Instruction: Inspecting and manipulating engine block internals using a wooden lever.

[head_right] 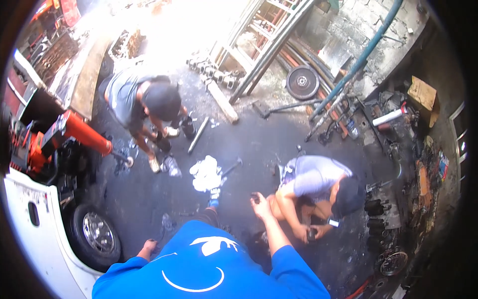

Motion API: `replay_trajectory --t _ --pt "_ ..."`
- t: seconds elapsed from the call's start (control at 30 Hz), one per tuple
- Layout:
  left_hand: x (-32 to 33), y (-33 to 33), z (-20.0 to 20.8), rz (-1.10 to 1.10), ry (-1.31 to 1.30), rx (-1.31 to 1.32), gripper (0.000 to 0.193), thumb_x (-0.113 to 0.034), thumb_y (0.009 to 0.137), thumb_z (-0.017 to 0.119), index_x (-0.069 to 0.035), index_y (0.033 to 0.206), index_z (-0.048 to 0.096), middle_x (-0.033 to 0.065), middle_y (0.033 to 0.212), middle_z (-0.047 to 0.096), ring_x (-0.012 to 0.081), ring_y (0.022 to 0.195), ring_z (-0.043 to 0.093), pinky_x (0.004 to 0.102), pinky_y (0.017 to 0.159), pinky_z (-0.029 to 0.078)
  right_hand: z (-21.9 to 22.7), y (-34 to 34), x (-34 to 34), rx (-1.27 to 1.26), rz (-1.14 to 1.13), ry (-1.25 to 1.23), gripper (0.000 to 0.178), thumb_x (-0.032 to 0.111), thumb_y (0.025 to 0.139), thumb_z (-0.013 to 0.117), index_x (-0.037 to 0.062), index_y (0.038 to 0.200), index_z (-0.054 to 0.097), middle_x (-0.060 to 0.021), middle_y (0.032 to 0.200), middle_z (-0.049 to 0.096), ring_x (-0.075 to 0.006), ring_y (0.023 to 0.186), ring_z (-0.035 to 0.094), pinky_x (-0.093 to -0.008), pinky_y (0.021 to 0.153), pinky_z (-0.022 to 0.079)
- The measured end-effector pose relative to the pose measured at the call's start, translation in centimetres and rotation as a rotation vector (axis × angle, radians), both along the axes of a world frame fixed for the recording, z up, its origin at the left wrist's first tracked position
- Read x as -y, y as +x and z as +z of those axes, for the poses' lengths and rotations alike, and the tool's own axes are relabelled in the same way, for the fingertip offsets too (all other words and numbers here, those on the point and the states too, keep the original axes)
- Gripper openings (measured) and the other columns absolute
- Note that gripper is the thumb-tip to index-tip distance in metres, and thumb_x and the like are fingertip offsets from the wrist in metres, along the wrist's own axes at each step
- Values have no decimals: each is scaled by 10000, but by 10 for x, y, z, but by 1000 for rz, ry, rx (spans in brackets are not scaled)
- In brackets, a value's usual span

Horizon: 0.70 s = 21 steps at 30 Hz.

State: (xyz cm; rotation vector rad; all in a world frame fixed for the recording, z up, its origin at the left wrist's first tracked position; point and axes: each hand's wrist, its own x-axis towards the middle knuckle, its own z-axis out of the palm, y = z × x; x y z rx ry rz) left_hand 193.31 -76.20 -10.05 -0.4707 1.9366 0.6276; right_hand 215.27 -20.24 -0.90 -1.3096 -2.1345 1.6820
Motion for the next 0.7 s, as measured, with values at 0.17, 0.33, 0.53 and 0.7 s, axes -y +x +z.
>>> replay_trajectory --t 0.17,0.33,0.53,0.7 --pt "-239 -150 9 -647 78 -434 577 -393 899 624 -16 1336 599 245 1216 679 356 1185 640 399 986 511 -69 25 -96 101 -155 -127 245 71 959 628 57 1203 608 -88 887 696 -178 763 683 -290 663 548" --pt "-493 -220 115 -370 645 -303 339 -261 953 635 -71 1233 660 115 1021 737 184 929 696 354 805 543 -59 40 -192 189 -613 -401 135 130 1017 556 75 1134 592 -102 840 685 -191 564 640 -324 439 483" --pt "-621 -264 108 -601 596 -307 336 -301 955 619 -106 1224 663 138 1008 733 271 955 699 393 873 530 -52 -56 -319 423 -403 -364 269 125 932 623 -20 1158 614 -167 922 719 -279 698 706 -420 541 562" --pt "-652 -316 -11 -362 150 -465 408 -333 877 634 -108 1215 673 192 1138 719 355 1068 686 454 931 522 -67 -179 -506 591 39 -270 267 139 919 657 -5 1144 660 -152 948 735 -224 791 704 -375 679 561"
